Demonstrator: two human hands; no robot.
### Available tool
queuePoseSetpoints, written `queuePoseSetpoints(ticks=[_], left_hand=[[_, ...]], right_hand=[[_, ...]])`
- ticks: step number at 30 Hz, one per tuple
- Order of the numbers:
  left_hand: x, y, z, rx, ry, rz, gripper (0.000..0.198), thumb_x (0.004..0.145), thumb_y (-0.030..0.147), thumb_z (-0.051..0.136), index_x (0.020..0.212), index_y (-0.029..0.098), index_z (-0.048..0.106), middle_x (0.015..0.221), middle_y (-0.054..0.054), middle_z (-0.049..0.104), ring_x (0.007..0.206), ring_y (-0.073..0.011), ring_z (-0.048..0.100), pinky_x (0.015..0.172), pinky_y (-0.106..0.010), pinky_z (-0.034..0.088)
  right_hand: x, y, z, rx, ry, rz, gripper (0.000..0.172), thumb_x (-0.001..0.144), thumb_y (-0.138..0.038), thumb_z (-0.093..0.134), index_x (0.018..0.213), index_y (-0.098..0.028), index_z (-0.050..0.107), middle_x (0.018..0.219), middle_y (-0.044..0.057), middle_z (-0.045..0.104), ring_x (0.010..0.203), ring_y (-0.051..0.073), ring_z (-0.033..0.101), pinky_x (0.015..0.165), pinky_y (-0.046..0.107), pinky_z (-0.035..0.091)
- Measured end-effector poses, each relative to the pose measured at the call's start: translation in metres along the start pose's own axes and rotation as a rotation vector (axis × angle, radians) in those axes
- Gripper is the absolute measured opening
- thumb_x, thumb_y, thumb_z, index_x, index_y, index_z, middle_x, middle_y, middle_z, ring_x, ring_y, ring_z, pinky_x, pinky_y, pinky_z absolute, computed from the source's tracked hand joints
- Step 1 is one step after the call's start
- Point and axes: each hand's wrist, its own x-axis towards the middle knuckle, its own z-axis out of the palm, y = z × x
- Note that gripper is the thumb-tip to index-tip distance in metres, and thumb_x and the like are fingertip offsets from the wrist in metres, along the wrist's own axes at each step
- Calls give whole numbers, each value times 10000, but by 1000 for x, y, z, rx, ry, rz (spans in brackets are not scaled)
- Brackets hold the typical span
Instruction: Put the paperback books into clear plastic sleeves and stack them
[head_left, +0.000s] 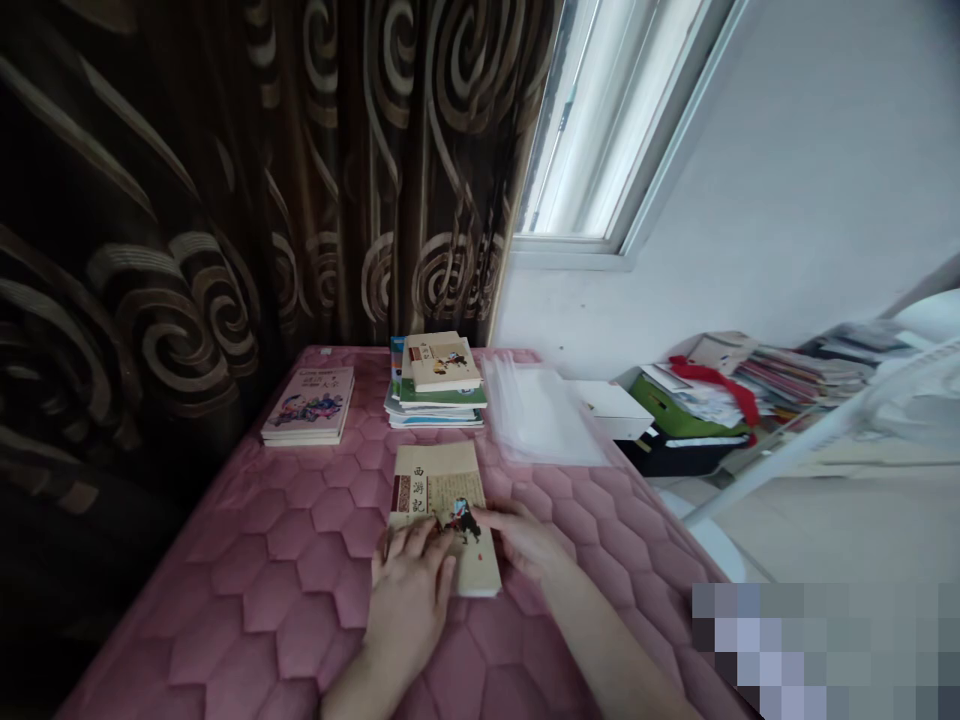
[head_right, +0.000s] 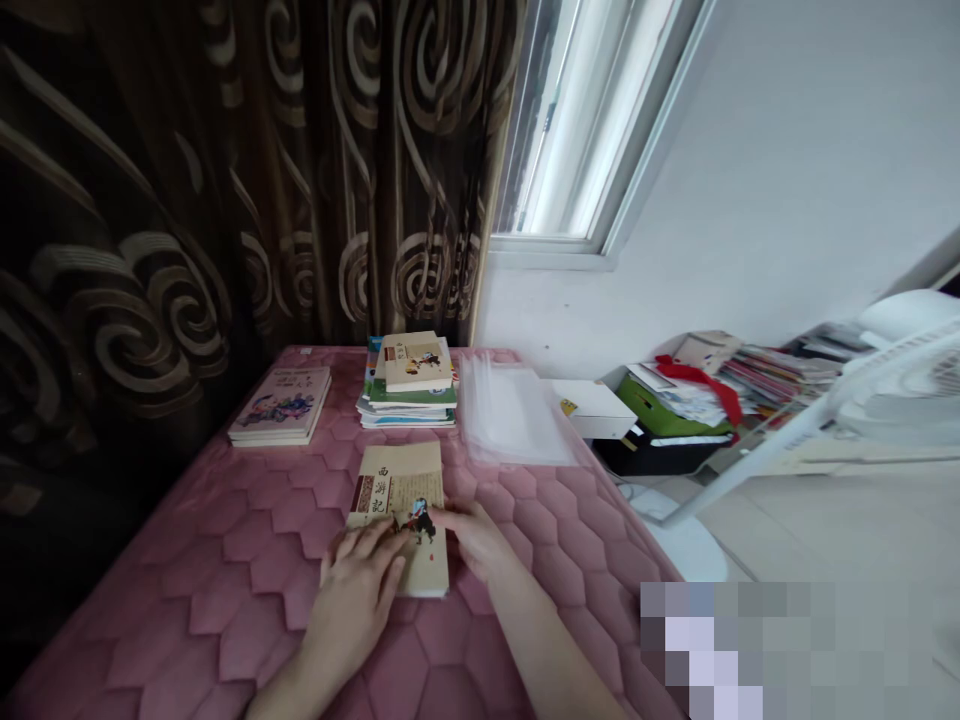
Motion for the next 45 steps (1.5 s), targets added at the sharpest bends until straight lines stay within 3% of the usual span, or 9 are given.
queuePoseSetpoints(ticks=[7, 13, 17, 21, 25, 31, 36, 40, 45], left_hand=[[19, -21, -10, -77, -214, -358, 397, 859, 338, 527, 1244, 401, 599, 1471, -42, 408, 1239, -363, 422, 979, -589, 355], [17, -20, -6, -163, -189, -368, 396, 865, 331, 490, 1238, 323, 623, 1227, -125, 546, 1112, -321, 513, 928, -506, 416], [16, -25, -1, -517, -156, -222, 460, 867, 315, 478, 1319, 277, 555, 1210, -109, 597, 1088, -258, 557, 976, -414, 410], [18, -28, 5, -1035, -191, -218, 545, 863, 488, 526, 1350, 245, 522, 1137, -96, 664, 1010, -231, 595, 917, -349, 447], [21, -31, 4, -1742, -354, -344, 698, 844, 687, 416, 1380, 244, 470, 1148, -105, 664, 914, -202, 643, 723, -290, 497], [22, -57, -11, -2316, -420, -390, 525, 931, 543, 361, 1209, 185, 626, 1070, -85, 727, 1039, -245, 650, 947, -389, 464], [37, -61, -24, -2086, -584, -741, 691, 852, 666, 393, 1163, 95, 628, 1059, -150, 723, 1035, -304, 660, 954, -437, 473], [42, -61, -18, -1628, -309, -858, 457, 777, 489, 619, 1057, 129, 644, 1024, -128, 735, 950, -259, 693, 862, -367, 527], [40, -70, 0, -1303, 13, -628, 607, 618, 508, 753, 1080, 144, 604, 1064, -121, 718, 944, -266, 679, 774, -344, 541]], right_hand=[[1, -7, -15, -28, 42, 62, 252, 640, -214, 753, 866, -116, 699, 843, 110, 754, 753, 232, 711, 703, 339, 557], [-2, -14, -18, 8, 95, -39, 271, 583, -212, 787, 833, -143, 706, 748, 67, 752, 648, 212, 695, 622, 311, 547], [-11, -32, -14, 45, 93, -137, 292, 579, -247, 800, 838, -153, 703, 780, 63, 751, 674, 207, 691, 654, 313, 546], [-32, -56, 0, -212, 83, -387, 334, 665, -350, 758, 928, -157, 688, 866, 61, 746, 721, 201, 682, 650, 291, 529], [-65, -63, 27, -826, 203, -769, 231, 802, -333, 635, 979, -192, 681, 876, 34, 738, 724, 174, 671, 638, 260, 513], [-91, -33, 39, -1643, 17, -1475, 269, 862, -85, 508, 1075, -174, 645, 1062, 75, 721, 915, 179, 655, 767, 299, 510], [-68, 5, 12, -1862, -1, -1602, 284, 906, -68, 418, 1031, -162, 655, 1117, 94, 700, 972, 195, 625, 751, 329, 483], [-53, 38, 1, -1881, 12, -1493, 275, 913, -107, 425, 1031, -187, 660, 1123, 88, 700, 916, 189, 634, 748, 325, 479], [-55, 51, 0, -1895, -8, -1355, 268, 880, -153, 532, 1124, -172, 642, 1189, 111, 671, 1011, 220, 618, 781, 336, 486]])
